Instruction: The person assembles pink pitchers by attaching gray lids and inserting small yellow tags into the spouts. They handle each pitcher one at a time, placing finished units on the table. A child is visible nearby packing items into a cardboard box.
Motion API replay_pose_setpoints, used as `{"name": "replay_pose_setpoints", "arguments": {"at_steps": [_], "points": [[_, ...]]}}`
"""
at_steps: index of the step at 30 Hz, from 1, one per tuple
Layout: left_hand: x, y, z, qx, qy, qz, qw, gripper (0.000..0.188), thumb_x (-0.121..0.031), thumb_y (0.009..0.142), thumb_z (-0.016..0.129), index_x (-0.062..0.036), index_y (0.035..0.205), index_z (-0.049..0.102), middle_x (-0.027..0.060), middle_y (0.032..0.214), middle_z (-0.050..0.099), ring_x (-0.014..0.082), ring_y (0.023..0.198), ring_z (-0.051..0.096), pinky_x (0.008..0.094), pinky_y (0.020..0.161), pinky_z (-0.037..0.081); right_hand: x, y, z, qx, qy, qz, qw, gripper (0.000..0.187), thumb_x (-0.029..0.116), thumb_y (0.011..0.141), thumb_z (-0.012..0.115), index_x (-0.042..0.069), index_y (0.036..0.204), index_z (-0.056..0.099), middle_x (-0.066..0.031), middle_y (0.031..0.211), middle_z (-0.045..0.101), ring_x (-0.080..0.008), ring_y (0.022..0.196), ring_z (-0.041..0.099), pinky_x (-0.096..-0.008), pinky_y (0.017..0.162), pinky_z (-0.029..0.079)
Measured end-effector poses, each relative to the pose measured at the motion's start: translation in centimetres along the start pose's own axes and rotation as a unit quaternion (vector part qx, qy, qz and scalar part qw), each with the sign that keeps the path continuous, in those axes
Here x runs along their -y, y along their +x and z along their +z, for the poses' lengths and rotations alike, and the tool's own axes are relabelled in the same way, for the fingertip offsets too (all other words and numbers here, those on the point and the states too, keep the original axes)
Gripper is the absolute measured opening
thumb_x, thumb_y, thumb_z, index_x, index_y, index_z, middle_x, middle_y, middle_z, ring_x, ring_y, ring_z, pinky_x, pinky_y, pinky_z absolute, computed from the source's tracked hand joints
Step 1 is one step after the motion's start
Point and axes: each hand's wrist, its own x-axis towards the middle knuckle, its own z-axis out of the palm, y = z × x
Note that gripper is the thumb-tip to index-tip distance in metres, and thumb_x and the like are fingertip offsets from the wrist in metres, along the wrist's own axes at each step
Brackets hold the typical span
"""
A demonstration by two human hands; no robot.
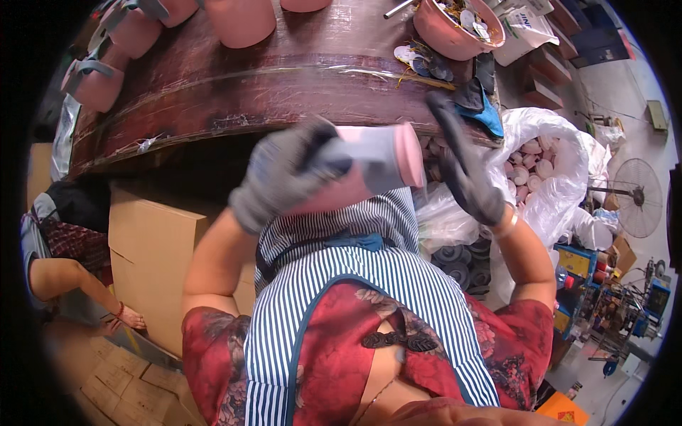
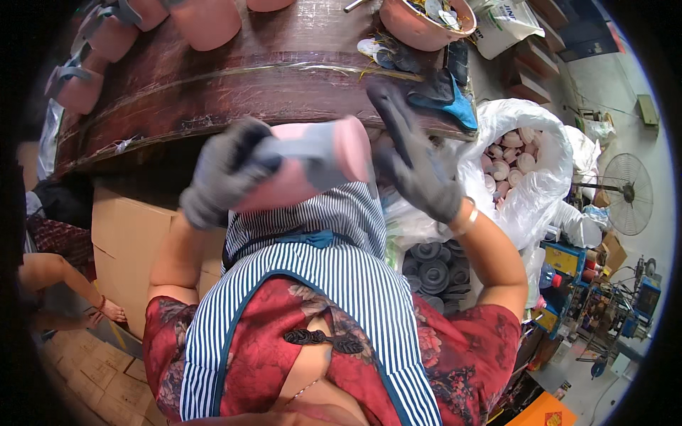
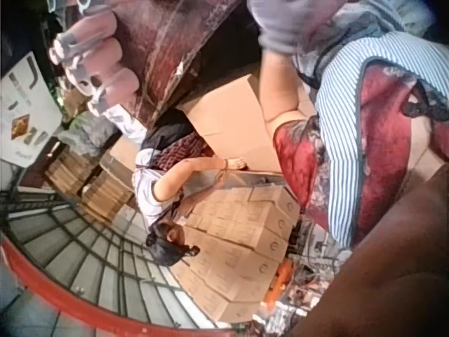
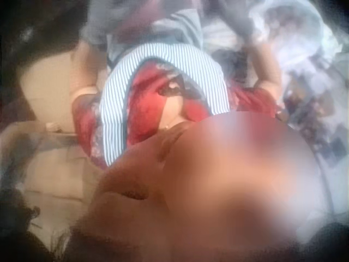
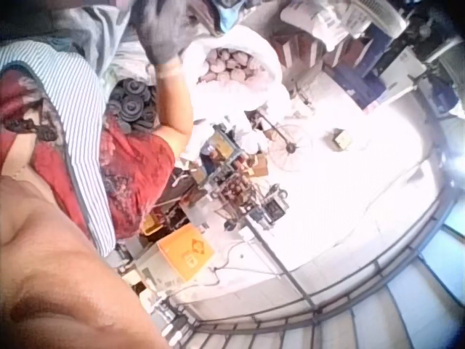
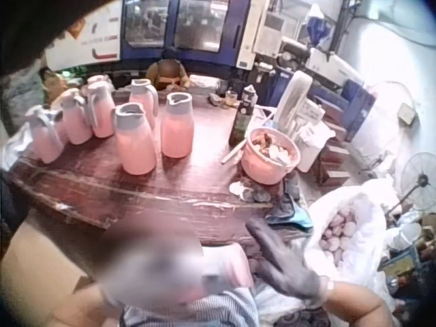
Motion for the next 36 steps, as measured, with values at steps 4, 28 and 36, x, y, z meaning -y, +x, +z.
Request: {"name": "replay_pose_setpoints", "arguments": {"at_steps": [4, 28, 36], "points": [[1.7, 1.0, -1.0, 0.082, -0.308, -0.109, 0.941, 0.035, -0.029, 0.095, 0.068, -0.0032, 0.115, 0.057, -0.0008, 0.080, 0.056, 0.0076, 0.069, 0.052, 0.0238, 0.062, 0.046, 5.6, 2.1, -1.6, 0.143, -0.149, -0.422, 0.883, 0.078, 0.074, 0.090, 0.040, 0.008, 0.123, 0.066, -0.0272, 0.136, 0.054, -0.0458, 0.131, 0.049, -0.0648, 0.107, 0.035], [3.7, -2.5, 0.8, -0.091, -0.399, -0.262, 0.874, 0.051, -0.039, 0.106, 0.048, 0.0014, 0.137, 0.048, 0.0104, 0.111, 0.065, 0.0173, 0.098, 0.066, 0.0343, 0.091, 0.055, -13.5, -1.3, 7.5, -0.023, -0.390, 0.026, 0.920, 0.081, 0.058, 0.081, 0.066, 0.008, 0.143, 0.051, -0.0149, 0.158, 0.038, -0.0403, 0.148, 0.028, -0.0626, 0.119, 0.015], [6.6, -1.9, -2.0, -0.023, -0.329, -0.199, 0.923, 0.039, -0.010, 0.095, 0.058, 0.0049, 0.131, 0.056, 0.0120, 0.129, 0.058, 0.0189, 0.120, 0.056, 0.0322, 0.105, 0.043, -14.1, 1.2, 5.9, -0.119, -0.305, -0.062, 0.943, 0.018, 0.019, 0.082, 0.071, 0.020, 0.099, 0.072, -0.0064, 0.137, 0.062, -0.0365, 0.132, 0.049, -0.0517, 0.110, 0.035]]}}
